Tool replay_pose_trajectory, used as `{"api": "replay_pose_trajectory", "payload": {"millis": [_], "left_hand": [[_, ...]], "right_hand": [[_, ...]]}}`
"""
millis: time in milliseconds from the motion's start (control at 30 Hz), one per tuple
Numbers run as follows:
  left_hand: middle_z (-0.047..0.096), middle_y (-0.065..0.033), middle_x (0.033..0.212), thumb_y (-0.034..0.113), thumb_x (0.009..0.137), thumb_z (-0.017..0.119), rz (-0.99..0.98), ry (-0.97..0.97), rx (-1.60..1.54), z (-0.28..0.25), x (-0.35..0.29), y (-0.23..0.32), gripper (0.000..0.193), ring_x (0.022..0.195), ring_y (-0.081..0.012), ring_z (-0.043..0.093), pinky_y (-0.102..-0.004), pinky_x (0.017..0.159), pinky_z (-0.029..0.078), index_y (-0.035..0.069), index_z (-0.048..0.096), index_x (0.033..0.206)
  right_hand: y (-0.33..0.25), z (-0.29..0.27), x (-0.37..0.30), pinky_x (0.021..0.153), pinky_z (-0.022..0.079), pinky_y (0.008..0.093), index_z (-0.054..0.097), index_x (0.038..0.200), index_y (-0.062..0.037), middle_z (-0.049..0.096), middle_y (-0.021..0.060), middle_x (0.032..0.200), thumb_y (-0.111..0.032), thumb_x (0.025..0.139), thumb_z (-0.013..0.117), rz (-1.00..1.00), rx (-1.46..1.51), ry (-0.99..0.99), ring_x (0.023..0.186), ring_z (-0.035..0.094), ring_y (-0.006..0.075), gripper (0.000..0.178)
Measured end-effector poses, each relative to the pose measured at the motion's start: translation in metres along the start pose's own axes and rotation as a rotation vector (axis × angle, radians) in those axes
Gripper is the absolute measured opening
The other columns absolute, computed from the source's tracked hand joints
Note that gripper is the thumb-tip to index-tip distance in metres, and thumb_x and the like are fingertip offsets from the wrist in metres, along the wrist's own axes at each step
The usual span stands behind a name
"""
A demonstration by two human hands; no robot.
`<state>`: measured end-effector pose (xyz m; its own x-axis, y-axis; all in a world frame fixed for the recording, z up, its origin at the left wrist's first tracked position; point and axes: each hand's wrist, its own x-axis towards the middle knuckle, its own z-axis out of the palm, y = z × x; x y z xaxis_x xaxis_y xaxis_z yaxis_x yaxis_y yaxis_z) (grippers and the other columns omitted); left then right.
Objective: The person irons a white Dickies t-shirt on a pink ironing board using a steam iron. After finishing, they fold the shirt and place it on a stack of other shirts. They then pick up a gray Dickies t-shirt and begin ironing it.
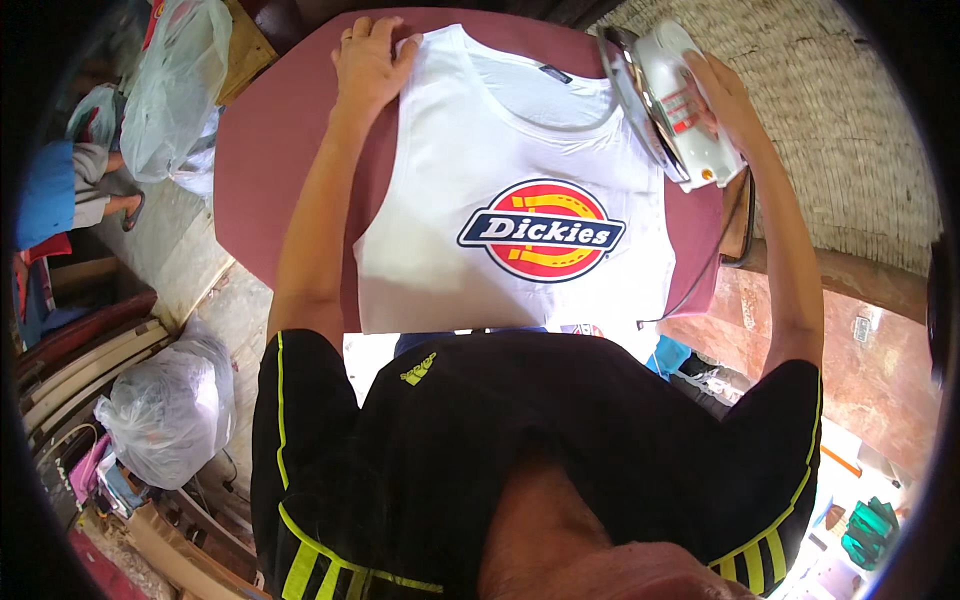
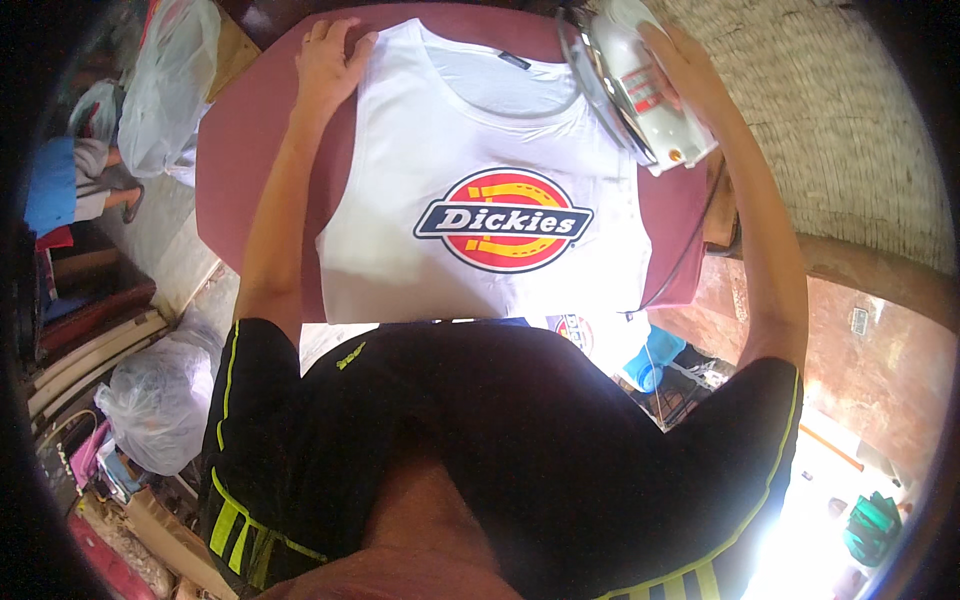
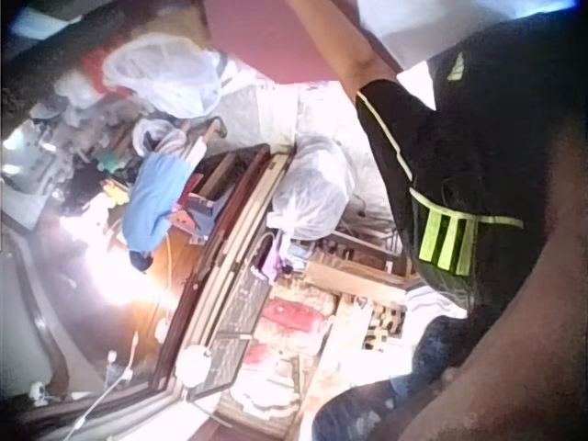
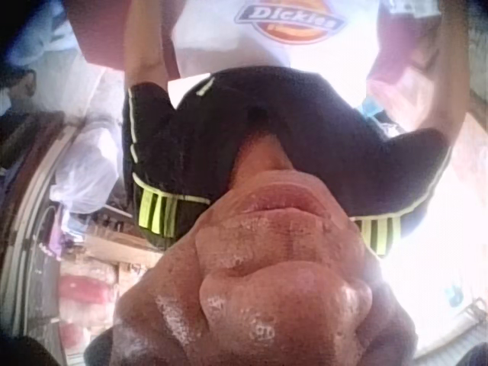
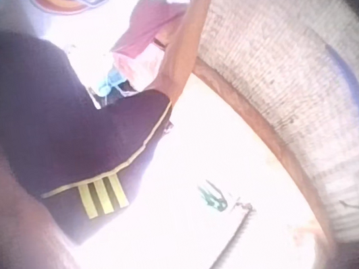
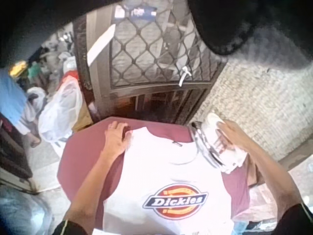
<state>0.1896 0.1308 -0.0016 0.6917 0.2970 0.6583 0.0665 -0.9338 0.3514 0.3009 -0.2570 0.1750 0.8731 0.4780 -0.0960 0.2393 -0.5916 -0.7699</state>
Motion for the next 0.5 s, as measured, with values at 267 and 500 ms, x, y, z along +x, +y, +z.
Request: {"api": "replay_pose_trajectory", "payload": {"millis": [267,500], "left_hand": [[0.063,-0.0083,0.115,0.022,0.082,0.069,0.287,-0.148,-0.355,0.057,-0.012,0.116,0.029,0.108,-0.033,0.058,-0.0491,0.089,0.045,0.013,0.07,0.109],[0.066,-0.0048,0.111,0.013,0.077,0.068,0.222,-0.25,-0.331,0.043,-0.04,0.116,0.02,0.108,-0.0288,0.059,-0.0465,0.092,0.043,0.013,0.072,0.096]], "right_hand": [[0.062,-0.016,-0.011,0.041,0.035,0.0269,0.063,0.114,-0.0031,0.049,0.0,0.059,-0.043,0.1,0.055,0.006,-0.139,-0.087,0.043,0.044,0.0081,0.044],[0.054,0.026,0.012,0.074,0.051,0.0373,0.061,0.119,-0.0028,0.068,0.0157,0.091,-0.04,0.1,0.053,-0.397,-0.354,-0.228,0.076,0.063,0.0273,0.043]]}}
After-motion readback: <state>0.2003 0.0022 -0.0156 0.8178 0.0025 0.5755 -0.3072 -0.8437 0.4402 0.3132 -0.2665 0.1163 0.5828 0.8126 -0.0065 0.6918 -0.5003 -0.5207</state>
